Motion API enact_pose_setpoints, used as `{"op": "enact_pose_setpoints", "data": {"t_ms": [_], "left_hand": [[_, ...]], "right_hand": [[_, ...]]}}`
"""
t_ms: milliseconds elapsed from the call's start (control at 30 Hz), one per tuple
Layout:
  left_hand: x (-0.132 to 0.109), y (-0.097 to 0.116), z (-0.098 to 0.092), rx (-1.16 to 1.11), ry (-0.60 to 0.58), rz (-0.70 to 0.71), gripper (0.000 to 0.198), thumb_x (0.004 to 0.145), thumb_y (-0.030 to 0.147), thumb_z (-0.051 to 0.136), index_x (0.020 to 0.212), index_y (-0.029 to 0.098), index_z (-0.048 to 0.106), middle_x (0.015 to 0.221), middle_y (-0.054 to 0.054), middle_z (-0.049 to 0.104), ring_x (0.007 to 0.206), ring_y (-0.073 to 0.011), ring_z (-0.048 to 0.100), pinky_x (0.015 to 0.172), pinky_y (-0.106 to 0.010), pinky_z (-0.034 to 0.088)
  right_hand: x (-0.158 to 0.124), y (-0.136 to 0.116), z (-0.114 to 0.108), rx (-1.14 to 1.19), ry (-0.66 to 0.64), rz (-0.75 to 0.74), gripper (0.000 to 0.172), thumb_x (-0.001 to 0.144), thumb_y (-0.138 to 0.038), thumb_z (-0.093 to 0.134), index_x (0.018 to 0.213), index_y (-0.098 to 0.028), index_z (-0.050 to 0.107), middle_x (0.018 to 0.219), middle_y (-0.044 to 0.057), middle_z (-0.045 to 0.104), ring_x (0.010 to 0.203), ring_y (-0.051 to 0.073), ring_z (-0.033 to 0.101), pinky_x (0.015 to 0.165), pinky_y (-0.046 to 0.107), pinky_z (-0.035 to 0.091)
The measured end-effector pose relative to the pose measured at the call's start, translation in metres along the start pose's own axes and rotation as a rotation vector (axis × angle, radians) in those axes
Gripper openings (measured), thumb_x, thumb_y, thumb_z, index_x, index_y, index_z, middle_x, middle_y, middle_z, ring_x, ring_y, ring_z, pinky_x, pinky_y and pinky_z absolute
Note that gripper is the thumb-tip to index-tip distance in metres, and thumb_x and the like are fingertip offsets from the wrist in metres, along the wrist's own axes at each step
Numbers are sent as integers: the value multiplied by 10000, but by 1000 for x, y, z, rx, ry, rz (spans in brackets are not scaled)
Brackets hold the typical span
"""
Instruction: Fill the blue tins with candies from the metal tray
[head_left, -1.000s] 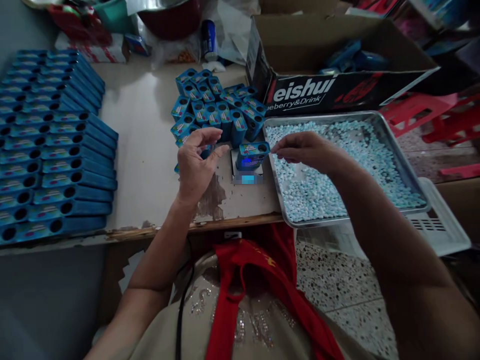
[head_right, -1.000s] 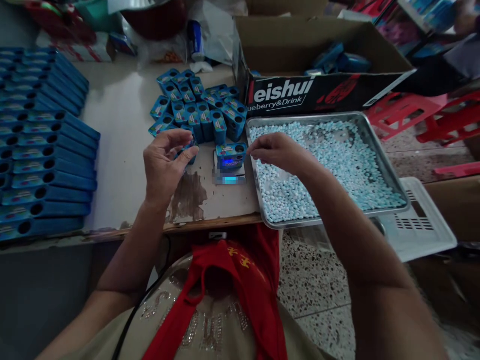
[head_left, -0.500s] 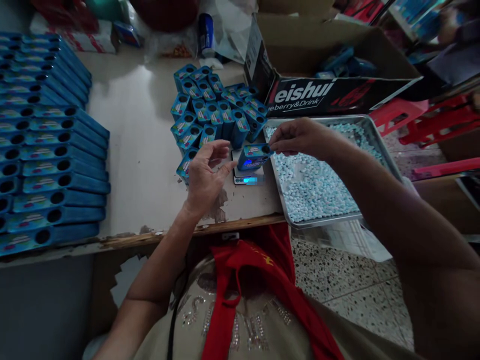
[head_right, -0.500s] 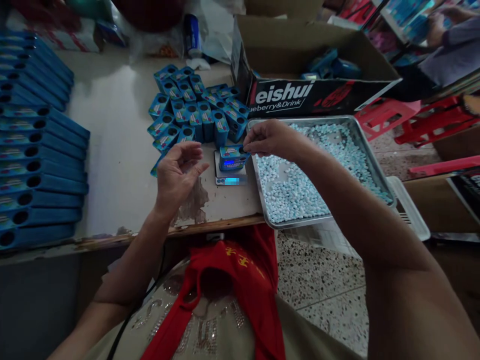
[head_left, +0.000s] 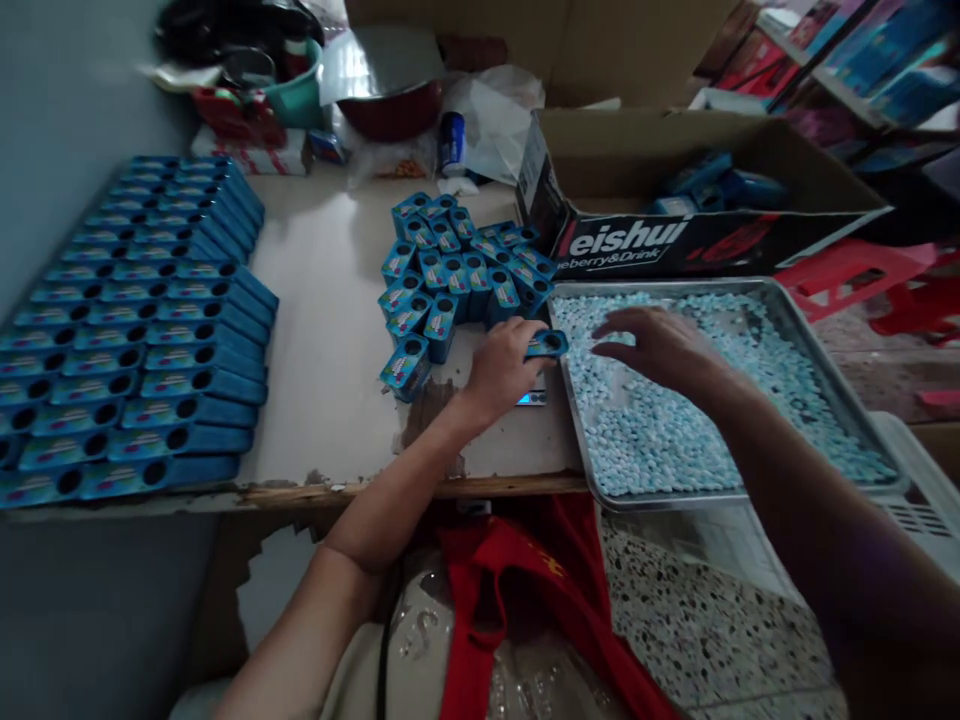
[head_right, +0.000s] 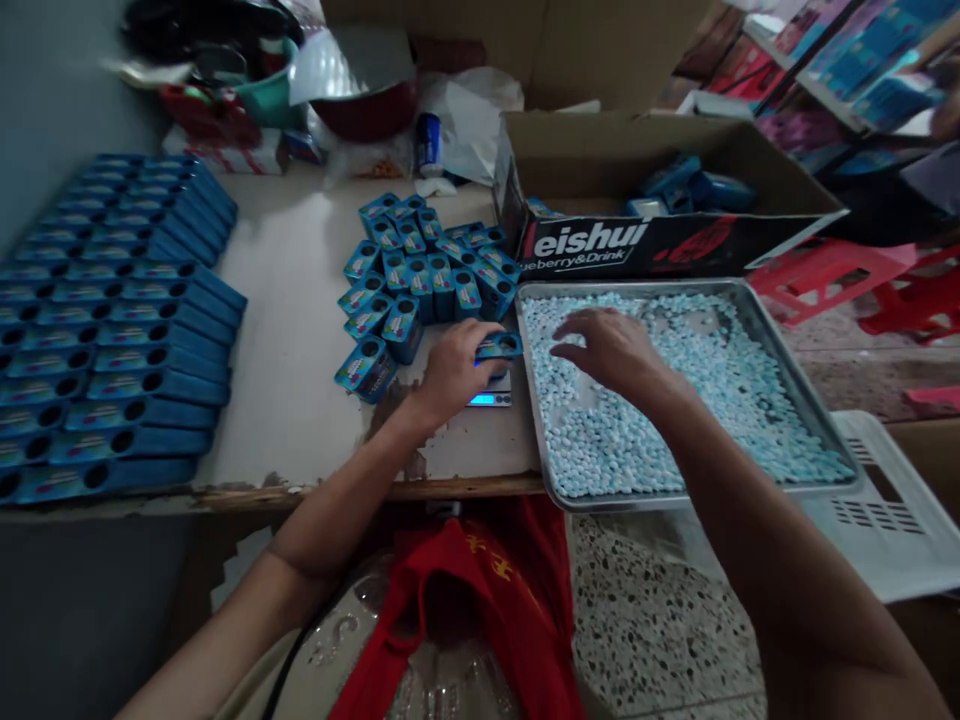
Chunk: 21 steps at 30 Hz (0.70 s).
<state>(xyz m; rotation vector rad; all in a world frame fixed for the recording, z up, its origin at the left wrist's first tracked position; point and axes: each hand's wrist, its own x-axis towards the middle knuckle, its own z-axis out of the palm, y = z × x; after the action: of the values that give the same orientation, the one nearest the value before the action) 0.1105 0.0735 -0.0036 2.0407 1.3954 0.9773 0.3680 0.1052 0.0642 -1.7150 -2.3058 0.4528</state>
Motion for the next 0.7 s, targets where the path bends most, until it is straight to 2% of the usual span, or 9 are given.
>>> {"op": "enact_pose_setpoints", "data": {"t_ms": [67, 167, 233, 300, 367, 433, 500, 600, 700], "left_hand": [[-2, 4, -27, -15, 106, 36, 375, 983, 208, 994, 1297, 275, 802, 1358, -96, 847, 1338, -334, 808, 1196, -515, 670], [4, -13, -103, 28, 325, 81, 459, 975, 227, 1018, 1353, 304, 769, 1435, -62, 827, 1363, -314, 793, 1234, -515, 660], [17, -42, -170, 95, 398, 30, 502, 898, 171, 1072, 1278, 278, 763, 1391, -31, 833, 1341, -304, 790, 1253, -491, 643], [33, -77, -240, 195, 383, -106, 536, 791, 103, 1124, 1156, 214, 747, 1257, 6, 848, 1250, -250, 798, 1232, -398, 628], [48, -111, -301, 285, 387, -294, 530, 777, 4, 1085, 1140, 153, 728, 1178, 35, 852, 1130, -168, 788, 1129, -283, 620], [60, -139, -347, 343, 451, -419, 505, 795, -86, 1013, 1157, 114, 723, 1137, 60, 855, 1030, -99, 746, 1042, -206, 591], [69, -162, -374, 355, 496, -474, 539, 762, -154, 979, 1168, 104, 736, 1102, 89, 856, 977, -67, 708, 1002, -171, 572], [76, -191, -388, 280, 386, -499, 557, 755, -159, 979, 1175, 142, 768, 1097, 152, 852, 1021, -44, 700, 1088, -165, 562], [73, -219, -388, 185, 213, -579, 289, 952, 137, 1008, 1104, 218, 777, 952, 203, 816, 1009, -53, 681, 1273, -262, 531]], "right_hand": [[-4, -1, 11, 11, 86, -32, 80, 1000, -235, 822, 1017, -231, 899, 1272, 178, 885, 1154, 388, 796, 1057, 521, 559], [0, -38, 41, 197, 139, -163, 186, 1101, -294, 708, 1109, -232, 883, 1129, 146, 883, 1025, 344, 806, 965, 467, 596], [8, -81, 65, 160, 120, -359, 243, 1135, -302, 676, 1239, -228, 882, 1138, 144, 861, 1059, 348, 782, 970, 464, 585], [17, -127, 86, -27, 83, -552, 305, 1148, -263, 664, 1370, -229, 870, 1218, 167, 835, 1154, 376, 741, 980, 475, 549], [26, -166, 101, -221, 50, -670, 292, 1137, -191, 663, 1322, -233, 886, 1239, 177, 818, 1180, 383, 708, 950, 466, 511], [34, -190, 112, -341, 26, -730, 244, 1105, -121, 681, 1143, -223, 898, 1175, 170, 811, 1134, 365, 697, 911, 449, 480], [39, -201, 118, -381, 19, -760, 236, 1075, -82, 706, 1012, -223, 884, 1098, 153, 803, 1078, 345, 692, 881, 441, 461], [35, -200, 116, -328, 0, -803, 237, 1055, -101, 760, 913, -259, 865, 1028, 119, 802, 1030, 327, 701, 848, 441, 446], [20, -181, 97, -243, -47, -763, 255, 1091, -202, 781, 859, -286, 845, 948, 91, 801, 971, 319, 732, 840, 452, 445]]}}
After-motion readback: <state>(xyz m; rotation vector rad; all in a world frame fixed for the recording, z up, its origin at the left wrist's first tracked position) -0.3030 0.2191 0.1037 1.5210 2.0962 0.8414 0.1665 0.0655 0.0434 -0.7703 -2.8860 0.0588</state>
